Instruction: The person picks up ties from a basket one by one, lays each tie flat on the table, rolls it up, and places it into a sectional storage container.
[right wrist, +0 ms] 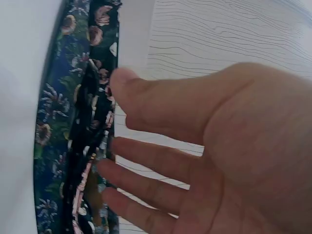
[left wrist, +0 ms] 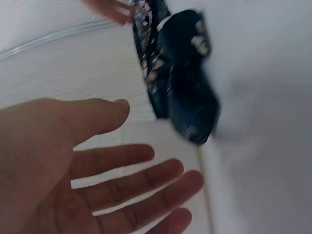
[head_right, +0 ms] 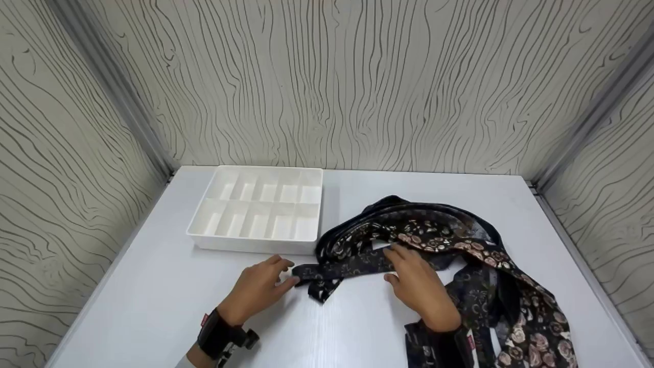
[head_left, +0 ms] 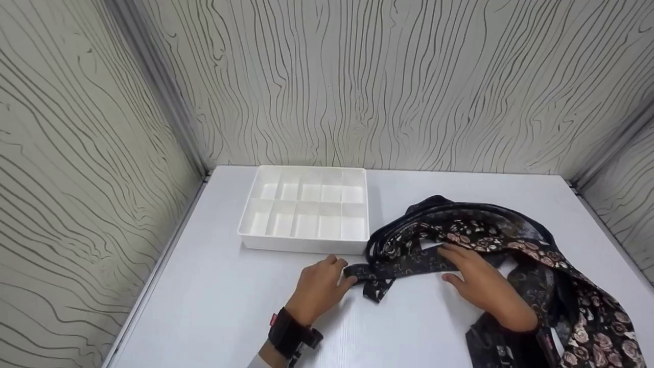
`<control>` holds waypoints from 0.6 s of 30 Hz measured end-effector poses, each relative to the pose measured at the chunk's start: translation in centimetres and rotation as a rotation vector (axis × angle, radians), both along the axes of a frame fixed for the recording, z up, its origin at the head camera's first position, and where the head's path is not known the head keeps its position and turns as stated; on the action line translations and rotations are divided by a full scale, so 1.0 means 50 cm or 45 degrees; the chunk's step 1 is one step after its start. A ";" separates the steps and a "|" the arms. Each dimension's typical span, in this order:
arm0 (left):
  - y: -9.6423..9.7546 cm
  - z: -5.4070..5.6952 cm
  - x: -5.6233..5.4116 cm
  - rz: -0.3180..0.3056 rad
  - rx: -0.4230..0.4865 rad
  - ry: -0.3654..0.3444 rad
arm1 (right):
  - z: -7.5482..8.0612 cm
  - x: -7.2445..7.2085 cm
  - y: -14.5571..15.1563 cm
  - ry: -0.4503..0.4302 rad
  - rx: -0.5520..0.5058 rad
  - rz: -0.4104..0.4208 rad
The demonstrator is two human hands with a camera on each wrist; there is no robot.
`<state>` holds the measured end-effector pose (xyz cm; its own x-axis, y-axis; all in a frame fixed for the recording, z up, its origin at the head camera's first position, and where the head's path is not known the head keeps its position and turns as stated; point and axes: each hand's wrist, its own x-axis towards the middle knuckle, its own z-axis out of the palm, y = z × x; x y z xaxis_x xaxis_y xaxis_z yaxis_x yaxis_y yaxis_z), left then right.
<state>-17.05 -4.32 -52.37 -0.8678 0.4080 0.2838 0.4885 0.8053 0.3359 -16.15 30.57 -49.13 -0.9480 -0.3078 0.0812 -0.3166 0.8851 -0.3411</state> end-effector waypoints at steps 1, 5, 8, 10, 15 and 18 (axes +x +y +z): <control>0.006 -0.007 0.001 0.015 -0.019 -0.012 | -0.007 -0.001 -0.004 0.021 -0.001 0.011; 0.024 -0.029 0.000 0.076 -0.079 -0.068 | -0.035 -0.010 -0.018 0.024 -0.020 0.078; 0.031 -0.039 -0.002 0.104 -0.055 -0.125 | -0.052 -0.012 -0.027 -0.003 -0.020 0.114; 0.033 -0.042 -0.004 0.105 -0.015 -0.152 | -0.061 -0.013 -0.032 -0.006 -0.012 0.114; 0.038 -0.039 -0.005 0.061 0.035 -0.202 | -0.072 -0.016 -0.042 -0.020 0.008 0.079; 0.041 -0.034 -0.004 0.020 0.049 -0.237 | -0.075 -0.019 -0.048 -0.014 -0.005 0.085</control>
